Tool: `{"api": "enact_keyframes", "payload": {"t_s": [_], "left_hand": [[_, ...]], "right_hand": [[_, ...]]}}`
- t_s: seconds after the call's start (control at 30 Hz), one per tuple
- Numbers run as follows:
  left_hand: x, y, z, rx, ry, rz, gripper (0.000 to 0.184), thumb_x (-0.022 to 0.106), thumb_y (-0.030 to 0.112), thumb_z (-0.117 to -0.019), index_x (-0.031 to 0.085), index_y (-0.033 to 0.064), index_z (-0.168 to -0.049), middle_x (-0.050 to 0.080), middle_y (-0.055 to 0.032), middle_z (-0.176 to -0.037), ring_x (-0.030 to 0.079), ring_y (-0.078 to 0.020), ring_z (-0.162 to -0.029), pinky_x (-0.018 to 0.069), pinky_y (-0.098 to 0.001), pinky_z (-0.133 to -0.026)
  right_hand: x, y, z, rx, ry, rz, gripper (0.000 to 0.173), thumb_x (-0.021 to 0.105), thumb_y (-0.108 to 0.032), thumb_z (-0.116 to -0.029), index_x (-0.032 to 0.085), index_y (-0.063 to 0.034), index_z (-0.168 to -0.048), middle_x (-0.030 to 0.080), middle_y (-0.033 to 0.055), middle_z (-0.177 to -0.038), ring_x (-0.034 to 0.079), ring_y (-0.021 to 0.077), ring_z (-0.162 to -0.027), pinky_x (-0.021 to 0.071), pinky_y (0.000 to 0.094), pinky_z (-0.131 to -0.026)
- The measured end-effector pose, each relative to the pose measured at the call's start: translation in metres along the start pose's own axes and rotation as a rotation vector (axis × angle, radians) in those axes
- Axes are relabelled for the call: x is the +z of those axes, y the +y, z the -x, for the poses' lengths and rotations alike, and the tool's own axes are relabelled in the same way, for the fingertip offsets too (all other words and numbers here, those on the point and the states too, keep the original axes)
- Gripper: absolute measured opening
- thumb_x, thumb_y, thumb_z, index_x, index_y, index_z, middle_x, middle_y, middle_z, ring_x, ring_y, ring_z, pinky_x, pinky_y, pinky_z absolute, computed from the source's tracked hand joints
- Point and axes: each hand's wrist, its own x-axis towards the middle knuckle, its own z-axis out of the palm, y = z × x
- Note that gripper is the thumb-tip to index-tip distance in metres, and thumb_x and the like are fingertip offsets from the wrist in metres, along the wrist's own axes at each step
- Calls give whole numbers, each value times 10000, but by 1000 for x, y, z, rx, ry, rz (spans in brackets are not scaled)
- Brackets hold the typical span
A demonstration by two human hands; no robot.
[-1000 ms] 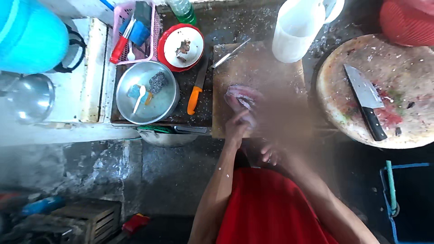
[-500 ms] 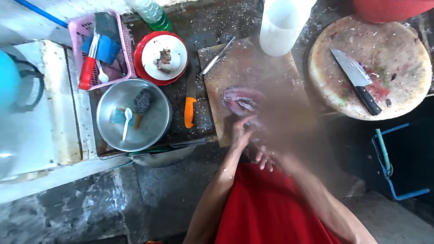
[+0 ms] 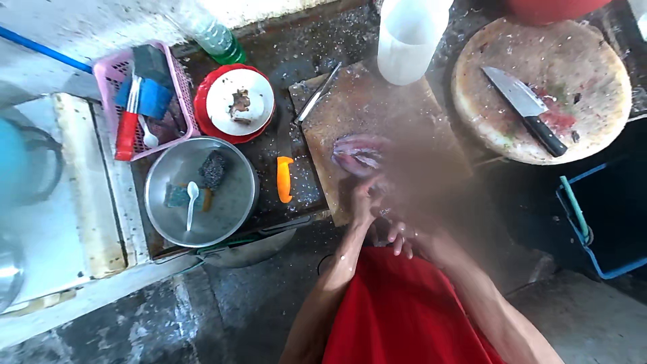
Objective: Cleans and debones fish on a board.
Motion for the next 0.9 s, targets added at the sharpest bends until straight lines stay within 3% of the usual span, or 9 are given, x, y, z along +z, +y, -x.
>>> {"api": "enact_keyframes", "payload": {"t_s": [0.13,0.2,0.27,0.37,0.43,0.53,0.67,0.73,0.9], "left_hand": [[-3,3,1,-27,-16,-6,403,677,19,-912,686,87,-1309,711,-76,-1255,690,-160,-1105,573,-399,-971],[-2,1,4,-11,-20,-8,401,661,2,-913,686,85,-1305,710,-72,-1261,689,-158,-1111,577,-395,-966],[0,0,2,22,-16,6,399,654,-1,-905,688,76,-1295,712,-77,-1245,697,-154,-1083,590,-379,-937],[0,2,5,18,-21,16,401,675,-10,-894,683,54,-1289,716,-92,-1229,693,-162,-1095,580,-385,-957],[2,2,3,18,-15,8,411,684,-33,-873,690,48,-1276,718,-96,-1218,693,-159,-1073,571,-380,-952],[2,-1,1,21,0,-3,403,687,-57,-871,703,44,-1261,714,-108,-1236,695,-171,-1085,568,-387,-970],[3,-3,-1,47,9,-33,401,667,-24,-869,702,37,-1263,707,-128,-1240,689,-192,-1081,569,-395,-936],[2,-5,-1,56,-3,-27,391,666,11,-888,694,42,-1276,704,-125,-1245,690,-180,-1071,572,-384,-935],[0,-3,-1,37,0,-12,398,689,-23,-887,703,64,-1275,714,-97,-1232,697,-151,-1050,574,-359,-939]], "right_hand": [[-24,8,-6,-247,329,187,385,590,-221,-1023,527,53,-1285,741,124,-1000,725,210,-778,610,332,-600],[-41,23,-22,-120,508,11,344,427,-254,-1093,504,25,-1278,745,148,-982,726,208,-754,571,302,-560],[-39,12,-22,-7,404,-82,418,368,-337,-1104,478,11,-1307,753,159,-959,726,215,-691,559,298,-512],[-18,0,-7,110,52,-97,499,516,-431,-1024,481,-14,-1297,763,137,-958,733,217,-678,572,306,-515],[-13,3,-12,204,-63,-173,521,522,-479,-1027,515,-37,-1304,764,148,-959,733,190,-657,549,260,-471],[-9,8,-21,234,-68,-198,435,490,-386,-1060,522,-24,-1300,758,145,-961,715,162,-633,538,239,-470],[1,-2,0,75,-14,-37,426,585,-298,-1039,526,22,-1313,752,122,-954,703,161,-635,558,270,-491],[2,-6,6,57,-7,-50,443,576,-305,-1048,511,29,-1330,754,134,-969,709,171,-641,560,273,-483],[-10,14,-23,212,-66,-256,468,466,-417,-1068,525,-19,-1308,755,150,-984,723,163,-648,535,231,-458]]}}
